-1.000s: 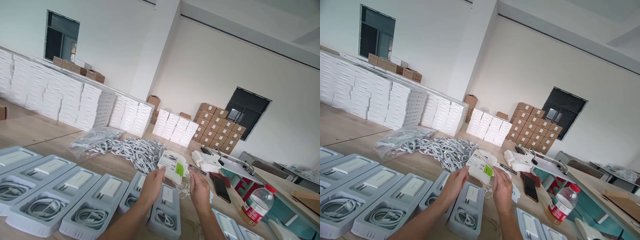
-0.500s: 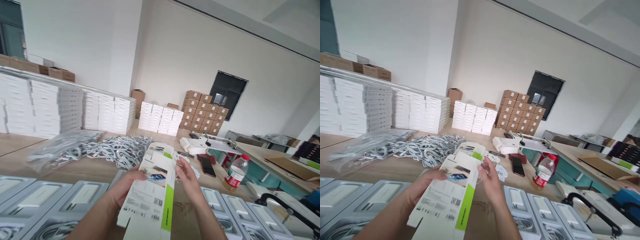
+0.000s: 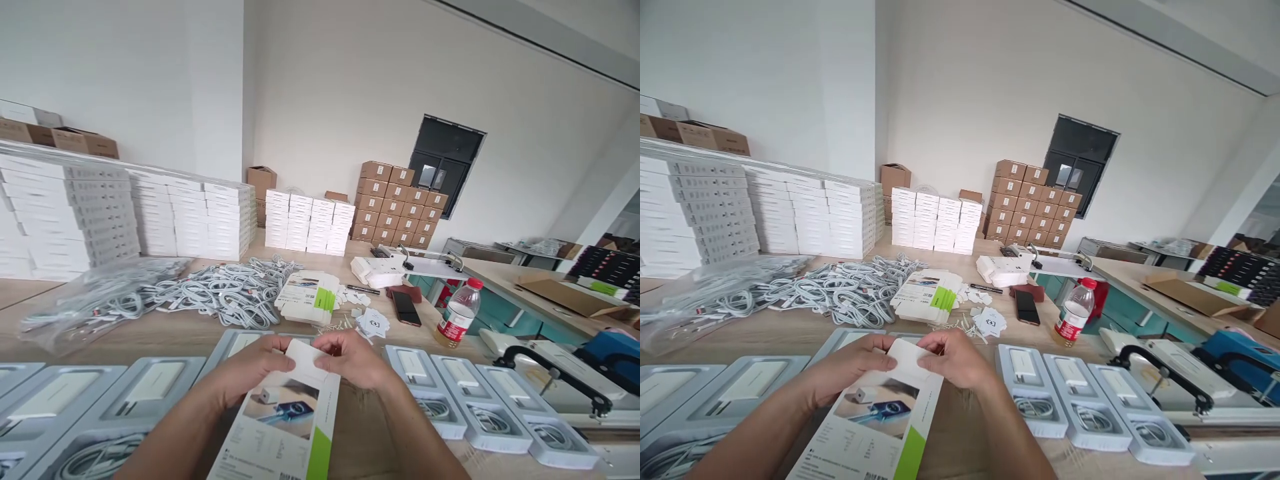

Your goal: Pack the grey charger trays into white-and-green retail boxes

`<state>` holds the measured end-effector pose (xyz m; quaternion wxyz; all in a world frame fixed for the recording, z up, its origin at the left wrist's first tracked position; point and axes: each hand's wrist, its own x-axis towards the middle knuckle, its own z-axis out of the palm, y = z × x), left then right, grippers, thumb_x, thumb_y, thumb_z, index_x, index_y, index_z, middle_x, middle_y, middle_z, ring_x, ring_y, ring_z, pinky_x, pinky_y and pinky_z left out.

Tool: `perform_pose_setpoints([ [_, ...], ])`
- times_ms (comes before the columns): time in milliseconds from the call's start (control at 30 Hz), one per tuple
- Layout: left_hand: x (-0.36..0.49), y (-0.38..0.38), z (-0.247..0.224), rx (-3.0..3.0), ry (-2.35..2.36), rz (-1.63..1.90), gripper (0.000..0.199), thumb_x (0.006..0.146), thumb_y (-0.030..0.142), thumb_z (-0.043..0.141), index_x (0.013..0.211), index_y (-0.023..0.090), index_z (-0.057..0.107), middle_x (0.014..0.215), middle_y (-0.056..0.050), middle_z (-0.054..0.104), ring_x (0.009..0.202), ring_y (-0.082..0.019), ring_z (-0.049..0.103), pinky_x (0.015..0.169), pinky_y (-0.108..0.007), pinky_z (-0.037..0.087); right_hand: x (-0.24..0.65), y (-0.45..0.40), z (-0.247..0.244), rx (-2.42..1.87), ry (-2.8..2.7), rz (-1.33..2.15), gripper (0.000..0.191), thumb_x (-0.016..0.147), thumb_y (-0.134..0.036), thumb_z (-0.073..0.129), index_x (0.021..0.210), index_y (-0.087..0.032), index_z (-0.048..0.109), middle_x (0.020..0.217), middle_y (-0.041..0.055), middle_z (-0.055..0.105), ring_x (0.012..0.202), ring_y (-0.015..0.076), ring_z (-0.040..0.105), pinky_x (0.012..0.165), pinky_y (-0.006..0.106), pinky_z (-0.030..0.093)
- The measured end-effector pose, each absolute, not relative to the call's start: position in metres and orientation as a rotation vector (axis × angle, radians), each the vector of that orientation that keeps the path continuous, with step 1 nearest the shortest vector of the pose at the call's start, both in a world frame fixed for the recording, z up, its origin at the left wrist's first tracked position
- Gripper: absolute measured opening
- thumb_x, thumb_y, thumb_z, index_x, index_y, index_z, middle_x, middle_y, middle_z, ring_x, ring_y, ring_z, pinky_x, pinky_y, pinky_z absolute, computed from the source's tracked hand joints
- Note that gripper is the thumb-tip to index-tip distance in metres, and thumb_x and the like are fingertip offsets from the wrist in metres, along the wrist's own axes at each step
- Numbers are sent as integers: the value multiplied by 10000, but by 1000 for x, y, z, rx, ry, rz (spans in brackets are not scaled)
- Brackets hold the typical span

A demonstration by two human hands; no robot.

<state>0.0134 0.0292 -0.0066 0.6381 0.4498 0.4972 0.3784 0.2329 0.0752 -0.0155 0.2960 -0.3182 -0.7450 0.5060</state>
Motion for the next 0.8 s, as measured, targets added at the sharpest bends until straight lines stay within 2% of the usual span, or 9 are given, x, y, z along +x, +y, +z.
perform_pose_setpoints([
  [133, 18, 29, -8, 1161, 1221, 783, 377, 557, 237, 744, 925, 157, 725, 687, 3, 724, 647, -207, 652, 568, -252, 442, 235, 71, -15, -925, -2177, 1197, 91, 720, -201, 678, 808, -190, 663, 669, -58, 544, 583, 83, 451, 515, 212, 322],
  [200, 18, 29, -8, 1242, 1225, 724, 340, 594, 252, 729, 921, 158, 734, 702, 3, 723, 650, -206, 652, 569, -250, 439, 235, 71, -15, -958, -2225, 1098, 115, 675, -158, 689, 763, -190, 623, 656, -69, 523, 574, 77, 431, 490, 202, 297],
  [267, 15, 27, -7, 1300, 1206, 683, 301, 631, 257, 722, 918, 166, 742, 715, 7, 720, 661, -202, 654, 582, -251, 446, 235, 71, -15, -932, -2222, 1156, 139, 657, -160, 712, 750, -186, 612, 651, -71, 521, 571, 72, 426, 484, 195, 294],
  [333, 11, 25, -5, 1343, 1157, 676, 284, 660, 264, 736, 932, 184, 745, 773, 10, 730, 742, -209, 669, 655, -258, 478, 238, 74, -14, -857, -2151, 1381, 144, 700, -251, 737, 770, -177, 635, 662, -57, 552, 575, 72, 450, 500, 192, 327],
  [400, 6, 22, -2, 1367, 1106, 688, 294, 674, 288, 768, 956, 207, 743, 879, 12, 744, 862, -220, 676, 768, -270, 497, 242, 76, -13, -814, -2017, 1619, 271, 754, -428, 723, 787, -167, 660, 644, -40, 579, 547, 75, 477, 489, 196, 345],
  [467, 3, 20, 1, 1377, 1080, 695, 318, 676, 320, 792, 973, 219, 739, 953, 11, 745, 929, -230, 671, 829, -283, 497, 246, 77, -13, -818, -1934, 1788, 415, 745, -570, 704, 817, -162, 680, 595, -37, 585, 475, 72, 477, 438, 196, 322],
  [533, 2, 18, 4, 1385, 1060, 676, 327, 675, 334, 798, 975, 216, 743, 953, 6, 744, 934, -235, 671, 833, -288, 499, 248, 78, -15, -825, -1956, 1901, 475, 707, -612, 719, 845, -158, 691, 537, -54, 568, 397, 64, 450, 384, 193, 279],
  [800, 6, 17, 6, 1455, 976, 594, 316, 690, 375, 794, 955, 208, 753, 865, 8, 733, 797, -193, 649, 699, -244, 489, 245, 79, -17, -790, -2125, 1928, 271, 671, -397, 750, 736, -148, 664, 508, -90, 514, 394, 30, 396, 366, 159, 265],
])
